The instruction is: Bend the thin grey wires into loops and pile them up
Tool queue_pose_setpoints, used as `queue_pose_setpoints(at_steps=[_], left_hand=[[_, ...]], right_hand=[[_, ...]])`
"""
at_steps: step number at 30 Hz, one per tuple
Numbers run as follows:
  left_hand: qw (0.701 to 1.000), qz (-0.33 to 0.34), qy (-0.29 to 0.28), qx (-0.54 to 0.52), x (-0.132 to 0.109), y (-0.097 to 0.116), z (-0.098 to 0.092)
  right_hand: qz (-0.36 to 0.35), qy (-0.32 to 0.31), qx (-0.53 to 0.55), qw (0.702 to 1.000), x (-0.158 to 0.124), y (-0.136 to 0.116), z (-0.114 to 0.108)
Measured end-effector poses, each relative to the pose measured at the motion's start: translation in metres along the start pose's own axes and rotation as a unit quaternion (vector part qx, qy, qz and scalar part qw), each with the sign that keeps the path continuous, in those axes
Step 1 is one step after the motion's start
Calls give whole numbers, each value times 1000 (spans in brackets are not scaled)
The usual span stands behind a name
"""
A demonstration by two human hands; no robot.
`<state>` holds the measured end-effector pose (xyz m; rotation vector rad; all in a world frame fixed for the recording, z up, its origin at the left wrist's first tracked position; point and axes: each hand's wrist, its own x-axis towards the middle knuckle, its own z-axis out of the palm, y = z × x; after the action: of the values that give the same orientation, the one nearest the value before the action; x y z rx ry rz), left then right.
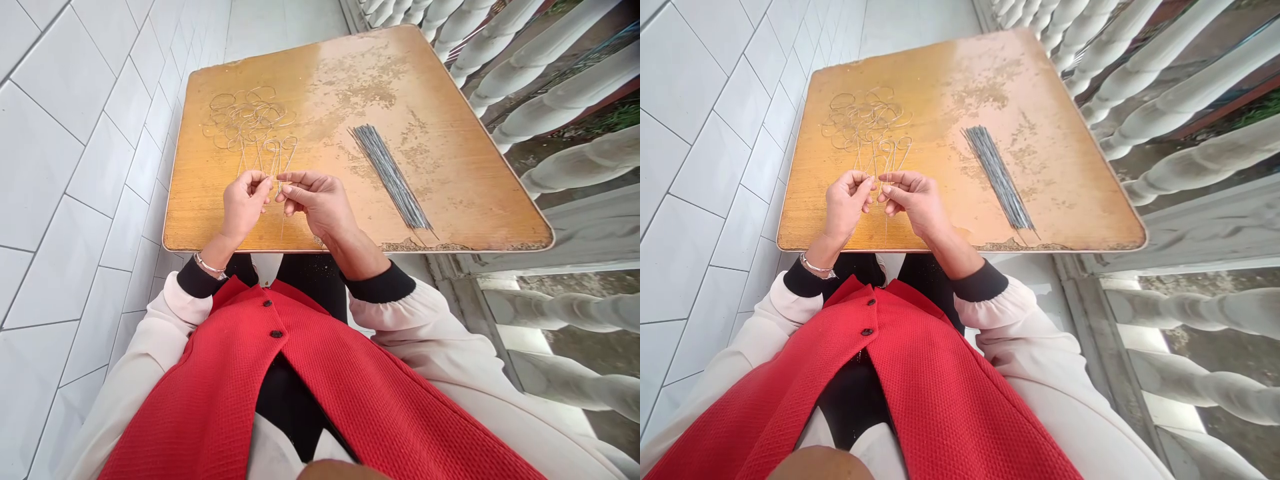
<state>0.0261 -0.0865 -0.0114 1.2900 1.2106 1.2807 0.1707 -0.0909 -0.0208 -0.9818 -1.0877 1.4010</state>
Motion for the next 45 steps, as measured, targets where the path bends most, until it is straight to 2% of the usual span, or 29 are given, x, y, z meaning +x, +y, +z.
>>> queue_pose_setpoints(at_steps=[9,15,24,32,39,45], left_hand=[[993,-58,-36,-98,-4,5,0],[989,-89,-38,-114,-5,8,-3],[991,-79,-40,-100,-3,7,-4],[986,-100,-60,-117,3,-1,-3],[995,-73,-38,-50,4,-7,-4],[996,-72,-40,-46,5,-5,-5]], right_hand=[[-17,-12,3,1000,0,3,2],[-18,-1,14,1000,0,5,2],[-3,11,5,1000,-1,3,5],[-8,34,11,999,1,4,6],[35,20,0,999,5,7,1],[38,16,17,999,4,8,1]])
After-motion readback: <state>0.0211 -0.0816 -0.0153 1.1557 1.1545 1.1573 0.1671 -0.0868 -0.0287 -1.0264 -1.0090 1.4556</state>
